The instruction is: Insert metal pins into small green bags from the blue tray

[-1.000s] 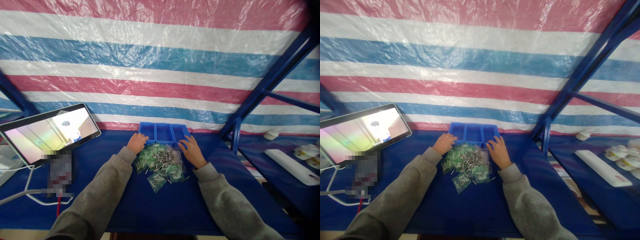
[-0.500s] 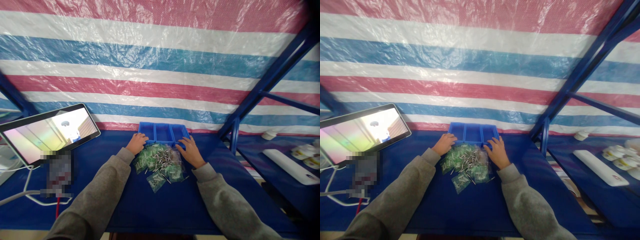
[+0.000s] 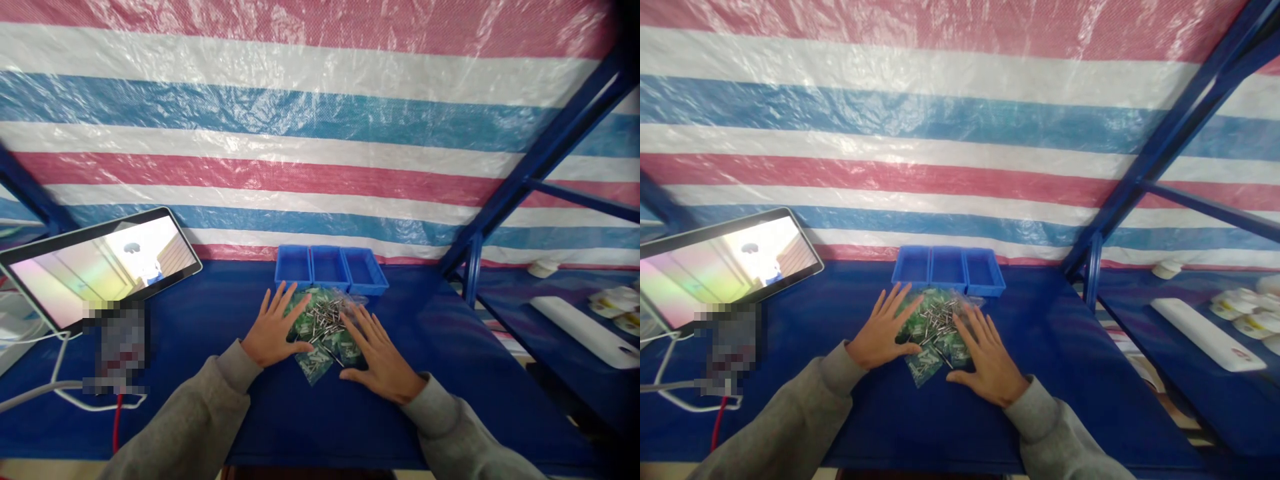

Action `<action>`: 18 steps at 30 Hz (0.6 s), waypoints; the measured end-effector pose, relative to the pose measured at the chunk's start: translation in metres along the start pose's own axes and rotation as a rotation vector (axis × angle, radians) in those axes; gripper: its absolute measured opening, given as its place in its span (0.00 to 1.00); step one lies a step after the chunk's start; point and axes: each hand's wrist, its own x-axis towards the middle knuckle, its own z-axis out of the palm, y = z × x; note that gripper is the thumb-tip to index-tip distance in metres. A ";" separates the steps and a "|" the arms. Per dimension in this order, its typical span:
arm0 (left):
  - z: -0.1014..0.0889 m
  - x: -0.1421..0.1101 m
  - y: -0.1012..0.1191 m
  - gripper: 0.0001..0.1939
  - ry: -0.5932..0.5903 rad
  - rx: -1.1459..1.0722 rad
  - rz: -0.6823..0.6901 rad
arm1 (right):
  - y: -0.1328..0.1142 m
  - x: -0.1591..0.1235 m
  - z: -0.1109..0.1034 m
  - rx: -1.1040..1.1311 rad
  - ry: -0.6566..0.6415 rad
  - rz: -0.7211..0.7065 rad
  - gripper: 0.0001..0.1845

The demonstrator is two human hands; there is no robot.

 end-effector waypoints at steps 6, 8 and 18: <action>0.014 0.026 -0.036 0.30 0.065 0.050 -0.155 | 0.019 0.014 0.000 -0.101 0.152 0.183 0.37; 0.018 0.033 -0.041 0.29 0.029 0.018 -0.127 | 0.027 0.019 0.000 -0.142 0.208 0.251 0.35; 0.029 0.041 -0.050 0.24 0.061 -0.068 -0.080 | 0.047 0.032 0.013 -0.141 0.247 0.300 0.33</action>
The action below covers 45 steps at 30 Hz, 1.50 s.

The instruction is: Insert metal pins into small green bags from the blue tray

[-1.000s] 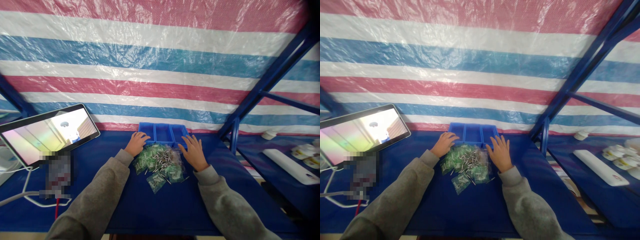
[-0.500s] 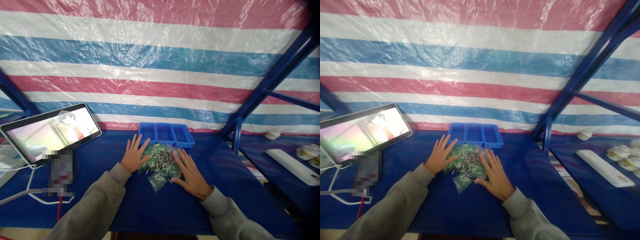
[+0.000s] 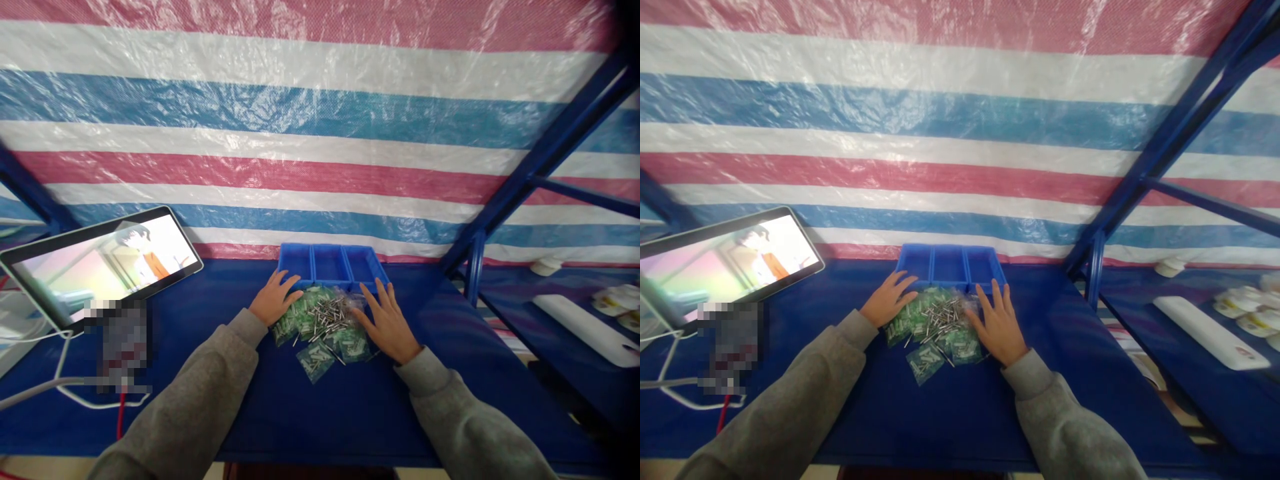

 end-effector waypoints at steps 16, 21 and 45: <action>-0.016 -0.063 0.063 0.52 -0.157 0.052 0.324 | -0.034 -0.045 -0.024 0.078 -0.297 -0.268 0.53; -0.008 -0.059 0.060 0.50 -0.130 0.099 0.228 | -0.036 -0.036 -0.018 0.057 -0.280 -0.256 0.49; 0.009 -0.036 0.051 0.44 -0.094 -0.086 0.241 | -0.045 -0.015 -0.004 -0.024 -0.120 -0.172 0.38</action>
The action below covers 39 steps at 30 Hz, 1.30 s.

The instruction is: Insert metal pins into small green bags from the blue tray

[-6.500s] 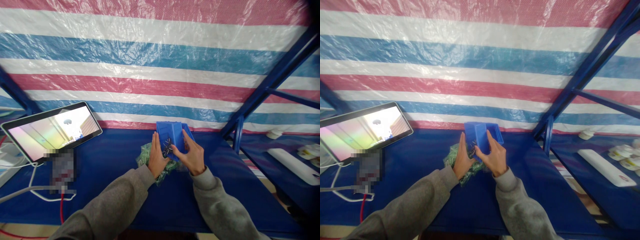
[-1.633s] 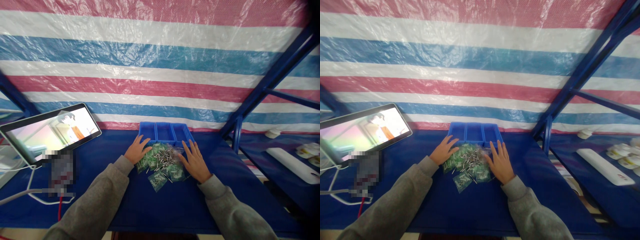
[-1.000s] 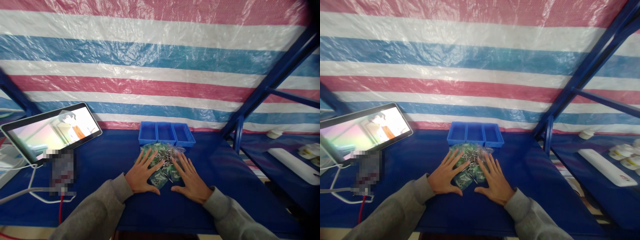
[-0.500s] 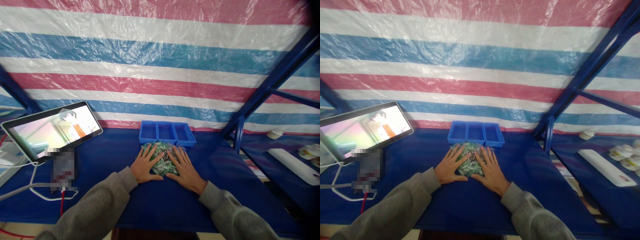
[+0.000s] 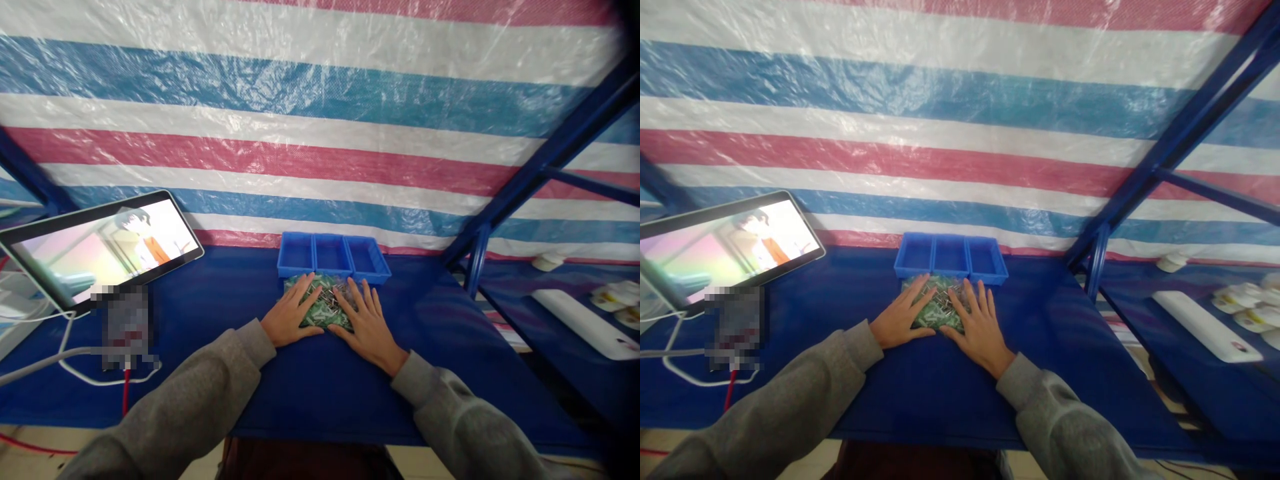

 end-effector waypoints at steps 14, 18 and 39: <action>0.002 -0.002 -0.005 0.30 -0.010 0.089 0.096 | -0.005 -0.011 -0.007 -0.002 -0.025 0.043 0.42; 0.000 -0.005 -0.002 0.26 -0.033 0.126 0.110 | -0.008 -0.019 -0.008 0.010 -0.033 0.032 0.44; -0.005 -0.009 0.002 0.28 0.000 0.131 0.034 | 0.000 -0.005 -0.002 0.039 -0.060 -0.016 0.45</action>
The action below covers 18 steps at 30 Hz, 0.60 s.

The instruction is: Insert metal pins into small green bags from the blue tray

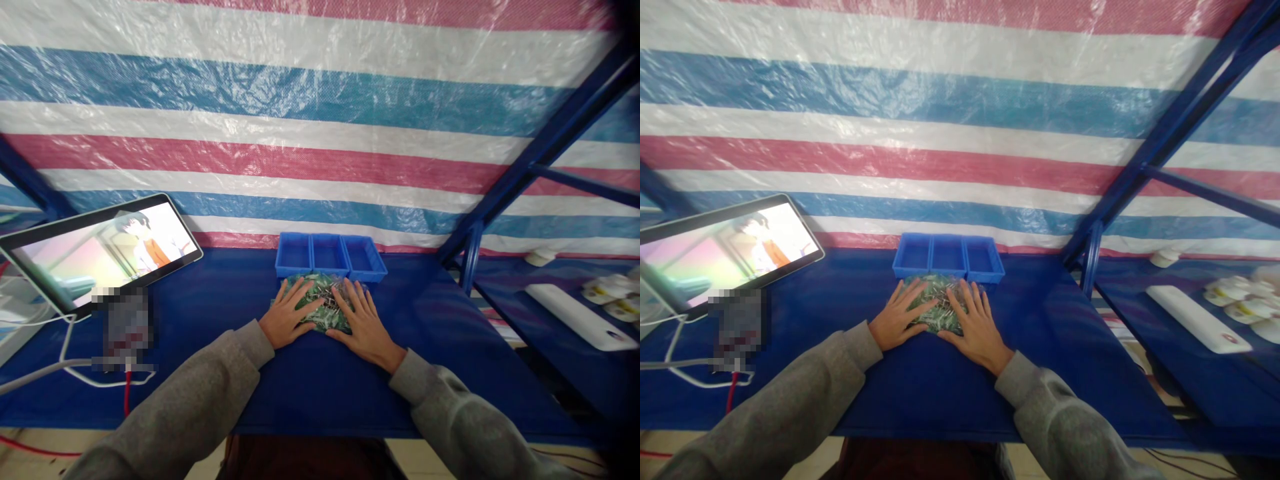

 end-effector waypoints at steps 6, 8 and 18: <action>0.007 -0.001 0.004 0.43 0.033 0.009 -0.240 | 0.000 -0.001 0.002 -0.010 0.000 0.037 0.47; 0.010 0.001 0.005 0.43 0.020 -0.037 -0.235 | -0.001 0.002 0.004 0.011 -0.009 0.016 0.47; 0.013 0.007 0.005 0.42 0.045 -0.048 -0.212 | -0.004 0.006 0.006 0.062 0.027 0.024 0.47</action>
